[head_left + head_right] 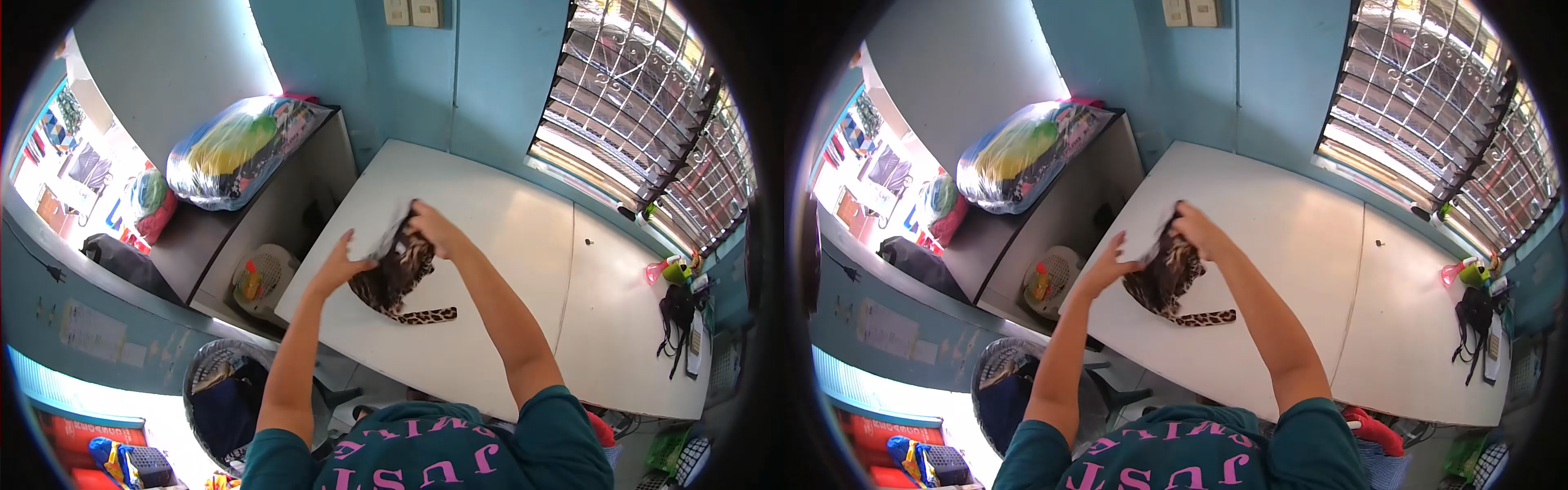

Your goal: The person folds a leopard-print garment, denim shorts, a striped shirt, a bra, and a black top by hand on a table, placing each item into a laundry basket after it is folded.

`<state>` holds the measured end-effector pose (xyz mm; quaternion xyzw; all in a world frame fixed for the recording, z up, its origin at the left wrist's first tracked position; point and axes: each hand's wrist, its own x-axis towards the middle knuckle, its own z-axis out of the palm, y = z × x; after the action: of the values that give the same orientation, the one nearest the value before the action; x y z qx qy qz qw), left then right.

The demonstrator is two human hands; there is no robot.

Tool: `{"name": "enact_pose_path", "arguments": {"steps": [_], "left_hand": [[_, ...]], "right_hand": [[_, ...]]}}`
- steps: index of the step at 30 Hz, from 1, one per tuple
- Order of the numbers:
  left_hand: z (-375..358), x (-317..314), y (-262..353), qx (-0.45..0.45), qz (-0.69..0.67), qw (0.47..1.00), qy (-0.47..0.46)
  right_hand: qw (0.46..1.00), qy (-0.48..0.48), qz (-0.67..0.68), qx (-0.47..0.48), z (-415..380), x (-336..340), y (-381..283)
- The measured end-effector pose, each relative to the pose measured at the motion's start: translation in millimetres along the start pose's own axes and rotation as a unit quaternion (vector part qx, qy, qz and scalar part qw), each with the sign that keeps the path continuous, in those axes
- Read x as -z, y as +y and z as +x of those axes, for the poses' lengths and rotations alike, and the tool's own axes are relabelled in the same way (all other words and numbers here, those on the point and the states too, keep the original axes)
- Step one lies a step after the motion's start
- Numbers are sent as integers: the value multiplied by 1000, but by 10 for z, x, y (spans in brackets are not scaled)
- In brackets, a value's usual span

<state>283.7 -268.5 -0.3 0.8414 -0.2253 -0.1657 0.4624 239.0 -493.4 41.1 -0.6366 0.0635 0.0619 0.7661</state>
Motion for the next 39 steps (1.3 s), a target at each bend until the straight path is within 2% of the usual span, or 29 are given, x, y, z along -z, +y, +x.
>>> {"name": "enact_pose_path", "arguments": {"steps": [1,2,3,5,6,7,8,9,10,11,13,14,16,17,19,20,21,22,23,25,26,27,30,31,33,35,37,38,39], "left_hand": [[-17,-185,34,-18,-90,996,1],[-62,-238,174,-73,-98,992,-38],[-54,-306,143,-70,-99,992,-36],[20,-402,1,49,-79,995,22],[46,-378,-67,40,-36,995,89],[32,-283,-53,42,-36,994,90],[15,-166,-39,99,-168,981,18],[-36,-83,40,153,-295,942,-53],[-147,-23,228,147,-371,914,-70],[-197,50,343,147,-371,914,-67],[-250,208,539,37,-626,742,-238],[-291,233,740,37,-626,742,-237],[-352,131,1180,-111,-790,463,-387],[-347,54,1274,-110,-790,437,-415],[-378,-128,1382,-94,-743,448,-489],[-351,-119,1289,-67,-660,534,-524],[-349,-53,1153,-64,-662,536,-520],[-357,63,1000,16,-551,683,-479],[-353,183,888,94,-414,801,-422],[-266,400,793,147,-310,888,-307],[-180,533,721,114,-271,916,-273],[-176,689,843,46,-239,935,-258],[-211,1094,1145,-27,-213,964,-159],[-227,1174,1103,-29,-214,963,-159],[-257,1305,1002,-68,-155,982,-88],[-316,1197,889,-57,-165,981,-88],[-407,970,870,-103,-158,980,-57],[-469,888,900,-31,-189,981,-33],[-462,854,869,-26,-192,980,-38]], "right_hand": [[997,-59,-56,-10,-16,-182,-52],[988,-85,-129,16,-101,-402,-136],[972,-111,-202,43,-209,-577,-260],[969,-134,-209,18,-241,-614,-447],[975,-136,-168,43,-225,-543,-495],[980,-137,-128,68,-232,-464,-569],[980,-159,-112,30,-276,-342,-663],[973,-142,-151,98,-210,-202,-568],[951,-117,-255,130,-198,-84,-521],[917,-90,-355,160,-182,44,-461],[824,-74,-492,272,171,473,283],[888,-112,-408,181,82,347,378],[957,-103,-217,159,11,-41,833],[973,-98,-146,151,-70,-209,1001],[987,-104,-47,111,-245,-346,1052],[990,-108,-12,90,-316,-307,989],[991,-112,15,72,-343,-214,837],[992,-109,29,64,-367,-105,666],[992,-102,35,68,-341,31,426],[990,-77,27,111,-198,289,-203],[988,-65,20,138,-131,389,-536],[985,-55,12,166,-84,458,-833],[958,-78,-79,264,-39,582,-1483],[921,-172,-216,276,-94,676,-1655],[935,-131,-197,264,-364,731,-1635],[942,-18,-204,268,-616,654,-1408],[947,15,-211,242,-755,682,-1093],[959,-2,-197,205,-792,757,-964],[968,-19,-183,169,-848,796,-895]]}}
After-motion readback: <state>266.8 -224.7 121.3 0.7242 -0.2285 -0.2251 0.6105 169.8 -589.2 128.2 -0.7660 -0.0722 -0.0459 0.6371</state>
